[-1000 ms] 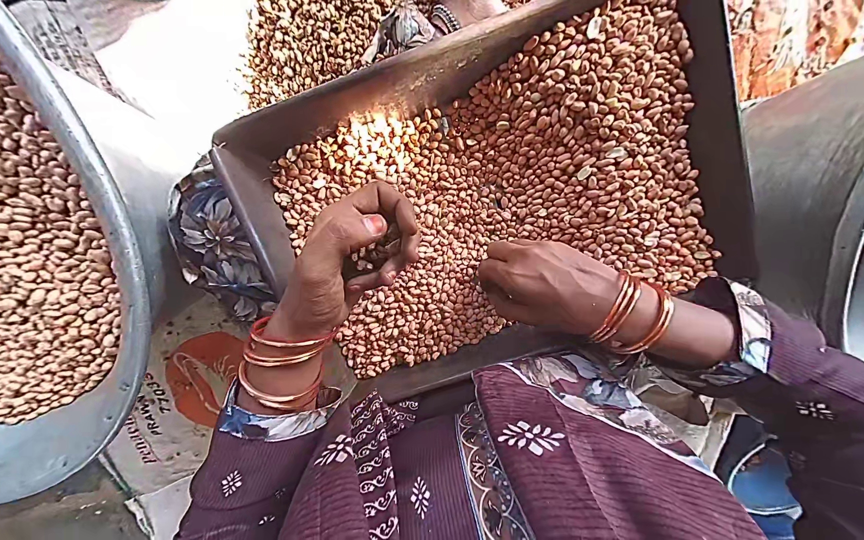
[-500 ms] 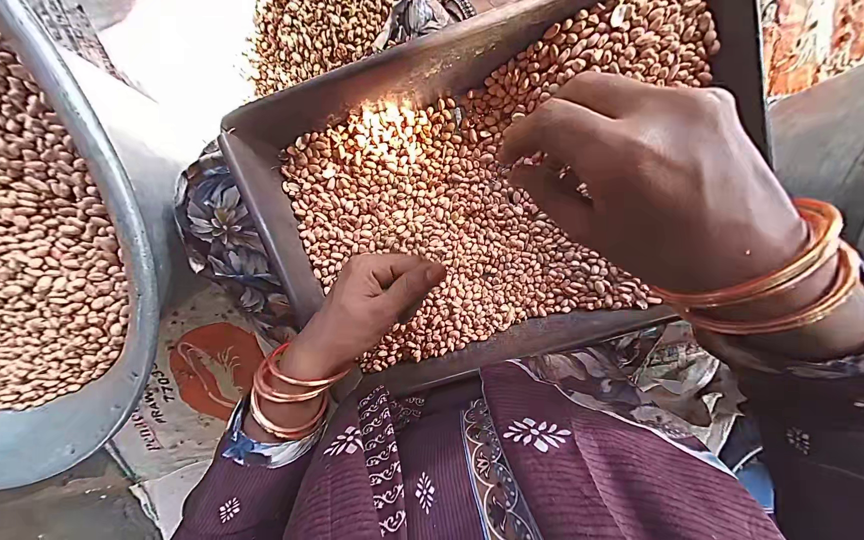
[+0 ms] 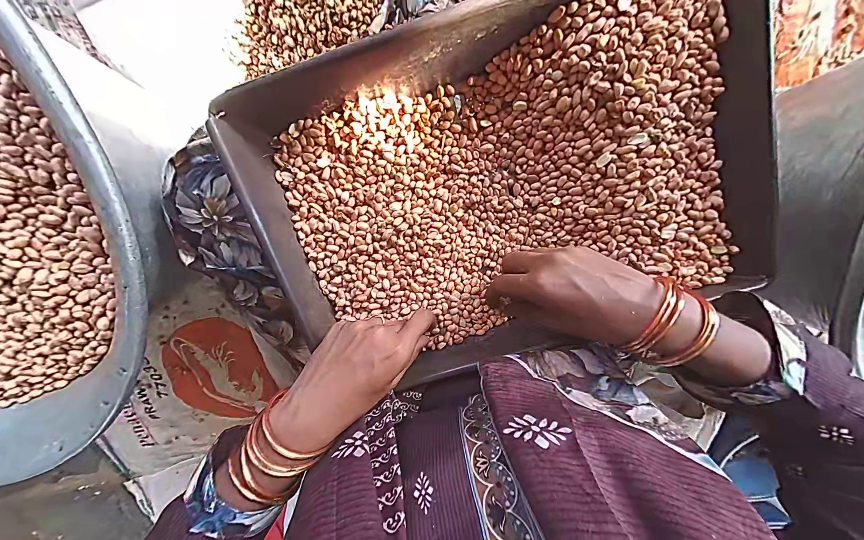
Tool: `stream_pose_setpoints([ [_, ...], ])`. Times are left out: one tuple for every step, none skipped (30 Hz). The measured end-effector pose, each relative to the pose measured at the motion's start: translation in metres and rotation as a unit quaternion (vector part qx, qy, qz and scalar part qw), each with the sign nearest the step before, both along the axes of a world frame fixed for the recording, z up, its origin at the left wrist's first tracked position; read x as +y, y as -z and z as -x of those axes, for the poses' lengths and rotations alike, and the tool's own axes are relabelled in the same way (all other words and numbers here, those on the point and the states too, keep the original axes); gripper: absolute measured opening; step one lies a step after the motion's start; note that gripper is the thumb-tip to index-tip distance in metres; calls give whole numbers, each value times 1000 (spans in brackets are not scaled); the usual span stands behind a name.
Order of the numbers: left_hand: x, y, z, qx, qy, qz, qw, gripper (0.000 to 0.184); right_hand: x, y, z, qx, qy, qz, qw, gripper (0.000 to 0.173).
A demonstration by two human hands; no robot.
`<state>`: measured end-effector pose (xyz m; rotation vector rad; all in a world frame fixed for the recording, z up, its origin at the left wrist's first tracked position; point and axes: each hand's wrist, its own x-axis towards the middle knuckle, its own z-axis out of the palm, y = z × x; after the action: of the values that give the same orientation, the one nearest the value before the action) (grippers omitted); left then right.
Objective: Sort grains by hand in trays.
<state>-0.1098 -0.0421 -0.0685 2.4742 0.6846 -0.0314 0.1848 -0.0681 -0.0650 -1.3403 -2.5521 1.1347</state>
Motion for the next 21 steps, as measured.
stream_pose_setpoints([
  [0,0,-1,1,1,-7,1000,27,-3,0,1,8,2,0,1000,16],
  [1,1,-1,1,2,-10,1000,27,-6,1,3,10,2,1,1000,17],
  [3,2,-1,-2,2,-6,1000,27,-9,3,4,12,1,0,1000,17],
  [5,4,-1,-10,-2,4,1000,28,-11,5,6,14,3,-5,1000,17],
  [8,6,-1,-23,-10,23,999,30,-12,5,7,15,4,-6,1000,16],
  [11,7,-1,-43,-27,59,997,31,-12,5,7,15,5,-6,1000,16],
  [16,6,-1,-68,-53,117,989,29,-12,5,6,16,6,-4,1000,17],
  [20,4,-1,-104,-90,199,970,26,-11,4,4,16,7,0,1000,18],
  [24,1,-1,-148,-133,300,933,20,-10,4,3,15,9,0,1000,19],
  [27,-3,-2,-193,-168,396,882,16,-10,4,2,11,11,-3,1000,20],
  [31,-6,-2,-233,-192,468,831,15,-10,4,2,4,14,-6,1000,20],
  [35,-8,-1,-265,-210,520,785,17,-10,3,3,-5,16,-6,1000,19],
  [39,-9,0,-289,-222,556,747,21,-9,1,4,-15,17,-5,1000,18],
  [43,-10,1,-308,-232,583,715,26,-9,0,5,-22,18,-6,1000,17],
  [46,-10,3,-328,-234,599,692,29,-10,0,5,-26,23,-10,999,18],
  [49,-10,4,-343,-241,599,682,31,-10,1,5,-29,28,-13,999,18],
  [50,-10,5,-353,-250,591,681,31,-9,1,4,-28,36,-15,999,18],
  [51,-10,5,-356,-259,574,690,31,-8,2,3,-25,41,-19,999,18],
  [51,-11,4,-353,-268,553,705,34,-8,2,2,-21,44,-24,998,18],
  [50,-11,3,-345,-279,534,719,37,-8,3,1,-20,46,-28,998,17],
  [48,-12,2,-335,-289,521,729,41,-8,4,1,-23,46,-35,998,17],
])
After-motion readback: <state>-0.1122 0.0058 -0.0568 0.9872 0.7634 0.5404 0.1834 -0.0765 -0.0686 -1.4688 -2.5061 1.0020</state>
